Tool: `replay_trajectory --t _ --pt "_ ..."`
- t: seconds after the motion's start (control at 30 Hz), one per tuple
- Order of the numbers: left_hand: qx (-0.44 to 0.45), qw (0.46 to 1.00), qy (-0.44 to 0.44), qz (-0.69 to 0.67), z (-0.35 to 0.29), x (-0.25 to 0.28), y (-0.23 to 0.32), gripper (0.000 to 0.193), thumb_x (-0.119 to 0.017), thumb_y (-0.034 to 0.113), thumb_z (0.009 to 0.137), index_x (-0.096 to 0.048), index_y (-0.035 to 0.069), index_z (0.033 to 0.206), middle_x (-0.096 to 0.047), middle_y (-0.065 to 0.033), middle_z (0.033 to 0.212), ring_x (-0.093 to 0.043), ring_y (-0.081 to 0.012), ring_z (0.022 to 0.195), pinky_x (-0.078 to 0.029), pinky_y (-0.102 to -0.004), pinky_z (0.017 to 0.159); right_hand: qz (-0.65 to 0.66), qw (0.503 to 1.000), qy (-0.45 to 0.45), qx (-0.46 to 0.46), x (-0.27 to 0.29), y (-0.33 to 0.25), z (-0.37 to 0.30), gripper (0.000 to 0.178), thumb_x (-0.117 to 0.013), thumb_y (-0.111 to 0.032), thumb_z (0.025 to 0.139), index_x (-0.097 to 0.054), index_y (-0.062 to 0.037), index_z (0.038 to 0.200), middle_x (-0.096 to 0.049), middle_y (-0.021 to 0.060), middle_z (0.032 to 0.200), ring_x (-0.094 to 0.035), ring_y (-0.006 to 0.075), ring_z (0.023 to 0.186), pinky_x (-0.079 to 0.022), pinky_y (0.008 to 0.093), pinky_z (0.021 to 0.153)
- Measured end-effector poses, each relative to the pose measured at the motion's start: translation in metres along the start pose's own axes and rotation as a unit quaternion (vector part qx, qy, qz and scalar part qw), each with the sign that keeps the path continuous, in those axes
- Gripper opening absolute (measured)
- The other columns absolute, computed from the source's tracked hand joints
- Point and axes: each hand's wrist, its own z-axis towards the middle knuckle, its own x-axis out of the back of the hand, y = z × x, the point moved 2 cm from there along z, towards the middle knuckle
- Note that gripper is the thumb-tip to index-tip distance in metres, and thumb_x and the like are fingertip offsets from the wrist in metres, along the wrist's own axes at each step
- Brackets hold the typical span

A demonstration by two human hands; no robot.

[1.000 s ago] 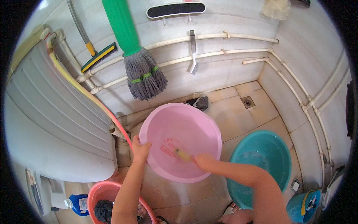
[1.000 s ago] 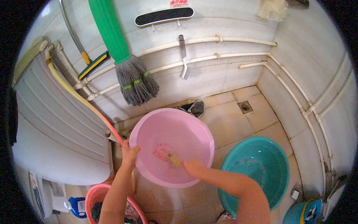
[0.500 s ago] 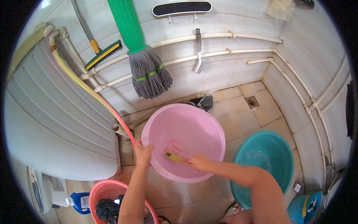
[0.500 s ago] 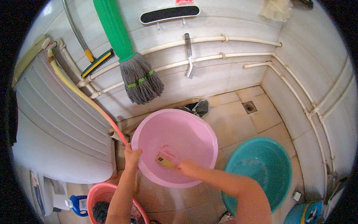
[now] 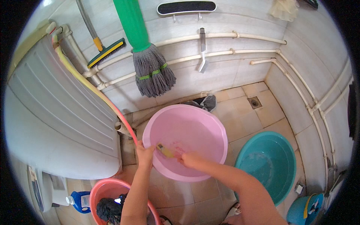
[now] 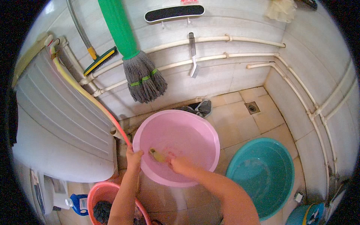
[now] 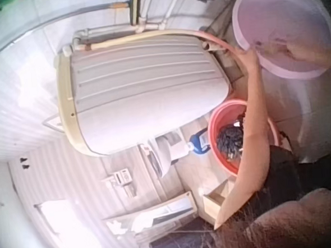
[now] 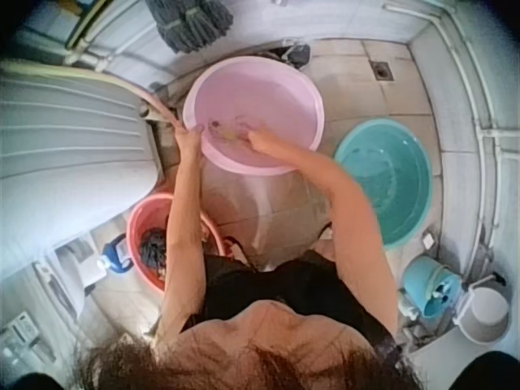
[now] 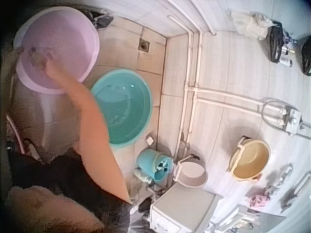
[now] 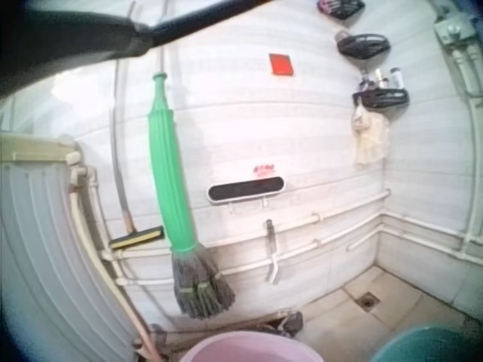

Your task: The person fills a pink basin with water from a hose, scrubs the basin with a brush, and rinses it. They then fill a teal basin with water and hand-wash a white cloth, repeatedly submerging and wringing it.

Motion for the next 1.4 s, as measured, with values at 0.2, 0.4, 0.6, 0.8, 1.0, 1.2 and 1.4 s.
replay_trajectory --t 0.2,0.4,0.6,0.8,1.0,1.2,1.4 --pt "-0.001 1.0 -0.013 -0.012 -0.002 0.005 -0.005 0.042 -0.056 -0.007 0.062 -0.042 -0.002 0.101 -0.055 -0.0116 0.091 -0.057 -0.0205 0.08 -0.046 -0.0307 0.072 0.009 1.0 0.006 0.013 -0.01 0.027 -0.025 0.027 -0.043 -0.031 0.087 -0.061 -0.017 0.102 -0.061 0.0173 0.075 -0.061 0.0326 0.07 -0.047 0.0452 0.062" --pt "0.031 0.999 0.014 -0.006 -0.005 0.001 0.005 0.041 -0.056 -0.007 0.062 -0.043 -0.002 0.101 -0.055 -0.0113 0.091 -0.057 -0.0204 0.079 -0.046 -0.03 0.072 0.005 0.99 0.054 -0.132 0.021 0.03 -0.002 0.03 -0.041 -0.029 0.086 -0.059 -0.007 0.098 -0.062 0.0175 0.083 -0.061 0.0334 0.078 -0.047 0.0437 0.068" --pt "0.005 0.999 -0.015 -0.031 -0.002 0.002 -0.022 0.04 -0.055 -0.006 0.063 -0.044 -0.002 0.101 -0.056 -0.0116 0.093 -0.057 -0.0208 0.08 -0.046 -0.0305 0.073 0.382 0.896 0.18 -0.133 -0.044 0.018 0.074 0.028 -0.045 -0.025 0.087 -0.06 -0.0075 0.103 -0.062 0.0117 0.074 -0.061 0.0234 0.071 -0.046 0.0345 0.059" --pt "-0.007 0.999 0.006 -0.04 -0.005 0.012 -0.033 0.042 -0.053 -0.007 0.062 -0.045 -0.002 0.103 -0.056 -0.0125 0.093 -0.057 -0.0212 0.082 -0.046 -0.0312 0.074 0.408 0.901 -0.109 -0.101 -0.034 -0.022 0.022 0.03 -0.048 -0.029 0.088 -0.06 -0.0092 0.108 -0.054 -0.0002 0.065 -0.045 0.0106 0.052 -0.038 0.0308 0.045" --pt "0.015 1.0 0.013 0.011 -0.012 0.02 -0.027 0.047 -0.054 -0.006 0.061 -0.043 -0.002 0.107 -0.056 -0.0117 0.094 -0.057 -0.0218 0.083 -0.046 -0.0319 0.075 0.209 0.936 -0.235 0.156 0.032 0.014 -0.054 0.028 -0.05 -0.029 0.087 -0.061 -0.0095 0.103 -0.063 0.0061 0.083 -0.055 0.0177 0.072 -0.046 0.0316 0.063" --pt "0.006 1.0 0.017 -0.021 -0.02 0.015 -0.024 0.042 -0.054 -0.008 0.062 -0.043 -0.001 0.102 -0.056 -0.0119 0.094 -0.057 -0.0223 0.083 -0.047 -0.0324 0.073 -0.274 0.939 -0.196 -0.069 0.072 0.034 -0.056 0.024 -0.047 -0.023 0.083 -0.064 -0.0102 0.095 -0.064 0.0132 0.091 -0.061 0.0269 0.086 -0.046 0.0394 0.072" --pt "0.032 0.999 0.031 -0.031 -0.019 0.012 -0.028 0.041 -0.055 -0.007 0.062 -0.043 -0.001 0.101 -0.056 -0.0124 0.092 -0.058 -0.0218 0.081 -0.047 -0.032 0.072 -0.305 0.941 0.037 -0.144 0.072 0.103 -0.024 0.023 -0.044 -0.018 0.085 -0.064 -0.0079 0.091 -0.064 0.0094 0.082 -0.063 0.0239 0.079 -0.049 0.0369 0.061"
